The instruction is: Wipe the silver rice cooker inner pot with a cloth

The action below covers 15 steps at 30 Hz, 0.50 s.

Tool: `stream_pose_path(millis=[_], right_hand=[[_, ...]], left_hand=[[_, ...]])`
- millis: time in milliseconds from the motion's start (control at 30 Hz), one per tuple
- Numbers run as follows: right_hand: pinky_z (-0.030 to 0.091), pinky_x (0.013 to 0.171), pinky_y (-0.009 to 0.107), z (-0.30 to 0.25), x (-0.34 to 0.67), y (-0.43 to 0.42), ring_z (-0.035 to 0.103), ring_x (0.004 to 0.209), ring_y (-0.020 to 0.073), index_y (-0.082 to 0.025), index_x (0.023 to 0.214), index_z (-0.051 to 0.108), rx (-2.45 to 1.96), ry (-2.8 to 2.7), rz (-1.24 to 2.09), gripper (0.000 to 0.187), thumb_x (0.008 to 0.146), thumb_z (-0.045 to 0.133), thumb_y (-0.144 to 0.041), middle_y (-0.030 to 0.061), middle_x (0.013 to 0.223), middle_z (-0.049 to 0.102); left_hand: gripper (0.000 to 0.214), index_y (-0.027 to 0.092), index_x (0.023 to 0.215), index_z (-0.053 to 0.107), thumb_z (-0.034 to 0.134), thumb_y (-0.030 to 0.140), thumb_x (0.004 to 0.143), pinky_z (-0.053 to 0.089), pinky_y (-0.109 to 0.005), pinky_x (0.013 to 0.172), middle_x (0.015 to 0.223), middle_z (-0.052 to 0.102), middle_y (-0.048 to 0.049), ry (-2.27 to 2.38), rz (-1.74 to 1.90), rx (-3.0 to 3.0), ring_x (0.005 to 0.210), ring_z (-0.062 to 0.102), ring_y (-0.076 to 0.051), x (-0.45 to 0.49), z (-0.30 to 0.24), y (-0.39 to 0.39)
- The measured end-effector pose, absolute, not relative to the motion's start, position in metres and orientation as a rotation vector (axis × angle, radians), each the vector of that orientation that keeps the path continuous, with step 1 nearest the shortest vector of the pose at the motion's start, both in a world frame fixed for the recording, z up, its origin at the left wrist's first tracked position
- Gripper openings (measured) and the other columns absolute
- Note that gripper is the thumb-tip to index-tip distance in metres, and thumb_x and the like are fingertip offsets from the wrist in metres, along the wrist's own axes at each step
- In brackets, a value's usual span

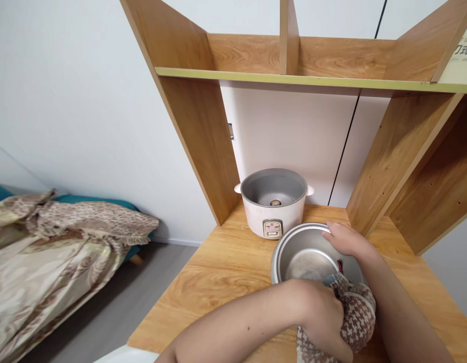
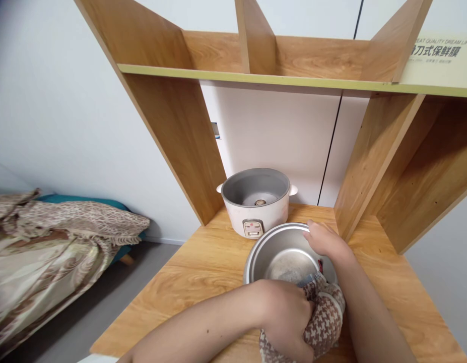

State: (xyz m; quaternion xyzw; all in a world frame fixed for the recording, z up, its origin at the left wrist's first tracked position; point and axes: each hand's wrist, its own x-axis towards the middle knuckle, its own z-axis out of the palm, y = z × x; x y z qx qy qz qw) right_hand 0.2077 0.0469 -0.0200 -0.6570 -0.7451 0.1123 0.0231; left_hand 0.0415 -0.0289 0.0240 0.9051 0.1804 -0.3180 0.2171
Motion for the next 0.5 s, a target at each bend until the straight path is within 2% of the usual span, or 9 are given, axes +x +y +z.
stream_pose_path(millis=[367,500], right_hand=[[0.043,0.083,0.035,-0.0161,0.2050,0.0461,0.067,0.111,0.0307,-0.016,0.113,0.060,-2.062,-2.304,0.352,0.031,0.101,0.040,-0.036,0.0190,0.119,0.071],[0.043,0.081,0.035,-0.0143,0.2043,0.0447,0.068,0.108,0.0300,-0.016,0.114,0.060,-2.060,-2.306,0.357,0.031,0.101,0.040,-0.036,0.0181,0.116,0.072]], left_hand=[[0.083,0.003,0.127,0.068,0.050,0.067,0.077,0.055,-0.041,0.078,0.115,0.074,-0.0242,0.493,-0.882,2.509,0.098,0.072,-0.035,0.0420,0.0213,-0.0284],[0.083,0.002,0.128,0.067,0.050,0.065,0.078,0.055,-0.041,0.081,0.116,0.074,-0.0240,0.474,-0.892,2.512,0.100,0.072,-0.035,0.0423,0.0200,-0.0277]])
